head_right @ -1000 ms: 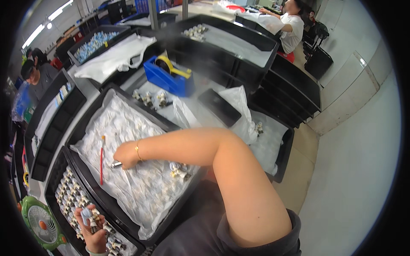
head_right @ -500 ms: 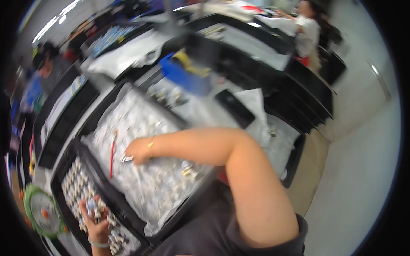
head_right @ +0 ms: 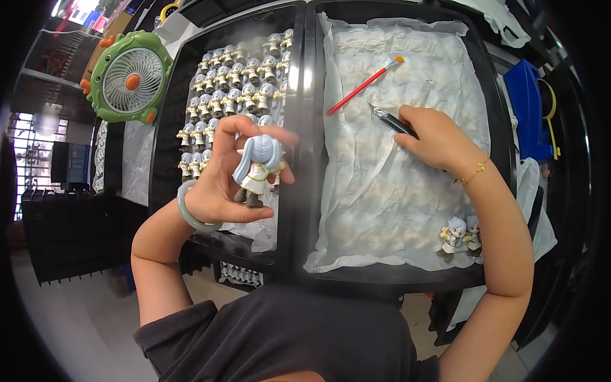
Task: The person assembles small anime-style figurines at a workstation. They pick up a figurine from a tray, use a small tool to scrape or clean parts of it, and then place it into a blue container. The process is repeated for multiple figurines.
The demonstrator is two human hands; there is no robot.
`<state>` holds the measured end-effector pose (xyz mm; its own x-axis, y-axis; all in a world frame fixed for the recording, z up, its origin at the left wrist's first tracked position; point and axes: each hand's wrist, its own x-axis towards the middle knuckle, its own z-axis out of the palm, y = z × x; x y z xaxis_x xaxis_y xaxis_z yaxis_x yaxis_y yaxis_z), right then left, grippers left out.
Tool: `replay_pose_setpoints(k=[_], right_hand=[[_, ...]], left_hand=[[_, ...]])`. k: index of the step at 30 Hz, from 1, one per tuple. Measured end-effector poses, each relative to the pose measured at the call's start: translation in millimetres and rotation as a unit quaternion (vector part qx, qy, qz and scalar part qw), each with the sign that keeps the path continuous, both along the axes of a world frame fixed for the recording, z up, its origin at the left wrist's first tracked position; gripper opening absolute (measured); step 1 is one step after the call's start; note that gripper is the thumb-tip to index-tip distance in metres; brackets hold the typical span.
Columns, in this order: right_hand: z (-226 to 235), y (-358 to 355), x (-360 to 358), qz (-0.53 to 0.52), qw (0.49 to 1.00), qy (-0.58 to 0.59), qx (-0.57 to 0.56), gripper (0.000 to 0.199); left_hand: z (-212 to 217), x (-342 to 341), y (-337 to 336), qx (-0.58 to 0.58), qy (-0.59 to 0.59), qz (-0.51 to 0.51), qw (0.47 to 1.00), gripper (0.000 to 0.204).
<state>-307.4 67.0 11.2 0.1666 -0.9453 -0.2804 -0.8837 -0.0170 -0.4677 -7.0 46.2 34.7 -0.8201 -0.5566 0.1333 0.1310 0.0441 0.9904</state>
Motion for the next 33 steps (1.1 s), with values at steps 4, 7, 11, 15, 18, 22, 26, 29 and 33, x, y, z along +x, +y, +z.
replay_pose_setpoints(k=[4,7,11,15,18,22,26,29,33], right_hand=[[0,-1,-1,0.001,1.0,0.005,0.006,0.021],[4,-1,-1,-0.01,1.0,0.007,0.019,0.021],[2,0,0,-0.009,1.0,-0.004,0.012,0.02],[3,-2,3,-0.003,1.0,0.002,0.01,0.019],[4,-3,5,-0.01,1.0,0.005,0.024,0.02],[6,-2,8,-0.017,0.999,0.0,0.028,0.02],[4,-1,5,-0.011,1.0,-0.005,0.015,0.021],[4,-1,4,-0.007,1.0,-0.001,0.013,0.021],[5,-2,6,-0.003,1.0,0.004,0.022,0.021]], left_hand=[[-2,0,1,-0.087,-0.03,0.02,0.996,0.073],[8,0,5,-0.17,-0.114,0.053,0.977,0.066],[19,2,1,-0.27,-0.147,0.024,0.951,0.069],[17,3,5,-0.294,-0.151,0.045,0.943,0.065],[19,3,8,-0.317,-0.196,0.063,0.926,0.064],[25,4,10,-0.411,-0.253,0.095,0.87,0.066],[30,3,12,-0.454,-0.269,0.135,0.839,0.066],[26,5,11,-0.481,-0.249,0.163,0.824,0.068],[28,7,13,-0.478,-0.275,0.154,0.82,0.068]])
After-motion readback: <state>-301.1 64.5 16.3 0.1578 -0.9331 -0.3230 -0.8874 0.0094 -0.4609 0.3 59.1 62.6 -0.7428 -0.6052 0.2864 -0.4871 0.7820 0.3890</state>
